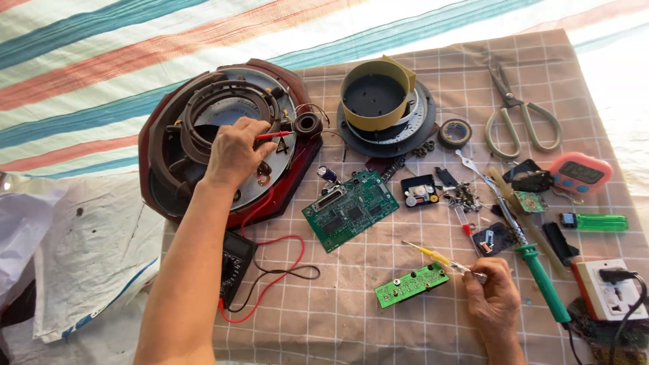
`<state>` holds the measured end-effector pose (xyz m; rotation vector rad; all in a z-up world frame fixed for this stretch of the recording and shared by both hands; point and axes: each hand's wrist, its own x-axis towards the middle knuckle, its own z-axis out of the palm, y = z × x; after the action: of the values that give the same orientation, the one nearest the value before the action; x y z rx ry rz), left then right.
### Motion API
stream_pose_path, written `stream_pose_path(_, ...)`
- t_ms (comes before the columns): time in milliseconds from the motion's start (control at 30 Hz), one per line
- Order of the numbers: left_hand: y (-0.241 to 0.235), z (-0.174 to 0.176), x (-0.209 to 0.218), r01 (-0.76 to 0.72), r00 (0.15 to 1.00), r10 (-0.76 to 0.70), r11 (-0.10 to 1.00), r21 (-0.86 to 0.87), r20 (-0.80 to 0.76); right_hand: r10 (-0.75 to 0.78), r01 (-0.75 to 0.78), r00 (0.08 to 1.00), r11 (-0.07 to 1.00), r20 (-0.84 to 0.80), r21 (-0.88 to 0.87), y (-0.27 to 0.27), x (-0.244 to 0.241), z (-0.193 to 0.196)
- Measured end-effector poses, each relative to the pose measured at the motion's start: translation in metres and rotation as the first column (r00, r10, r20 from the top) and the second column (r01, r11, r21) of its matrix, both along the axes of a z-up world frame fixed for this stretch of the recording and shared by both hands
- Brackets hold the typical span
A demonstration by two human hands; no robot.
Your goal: The person uses a yellow-handled screwdriver to unscrew and remove a small green circuit board from a larger green circuit board. They then use the screwdriver to manipulate components on the smaller board while holding it in their left hand.
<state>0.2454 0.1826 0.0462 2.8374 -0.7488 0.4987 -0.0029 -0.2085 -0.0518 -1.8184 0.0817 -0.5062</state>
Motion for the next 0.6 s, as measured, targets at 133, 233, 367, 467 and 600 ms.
stream_pose_path(133, -0.027, 0.047, -0.047, -0.05, 0.993, 0.055, 0.998, -0.05, 0.107, -0.025, 0.026, 0.999, 0.999, -0.021, 0.028, 0.004, -0.003, 0.014)
stream_pose_path(233, -0.076, 0.077, -0.11, 0.144, 0.982, -0.114, 0.969, -0.199, 0.151, -0.076, 0.082, 0.997, 0.959, -0.03, 0.272, 0.006, -0.006, 0.03)
stream_pose_path(367, -0.128, 0.031, -0.19, 0.113, 0.903, -0.31, 0.839, -0.532, -0.297, -0.131, 0.089, 0.983, 0.954, 0.13, 0.288, 0.007, -0.006, 0.051)
stream_pose_path(467, -0.153, -0.014, -0.223, 0.205, 0.922, -0.283, 0.936, -0.286, -0.265, -0.107, 0.099, 0.981, 0.993, 0.159, 0.059, 0.006, -0.013, 0.074)
stream_pose_path(600, -0.178, -0.034, -0.232, 0.005, 0.941, -0.071, 0.98, -0.197, -0.33, -0.047, 0.072, 0.974, 0.991, 0.222, -0.11, 0.003, -0.013, 0.096)
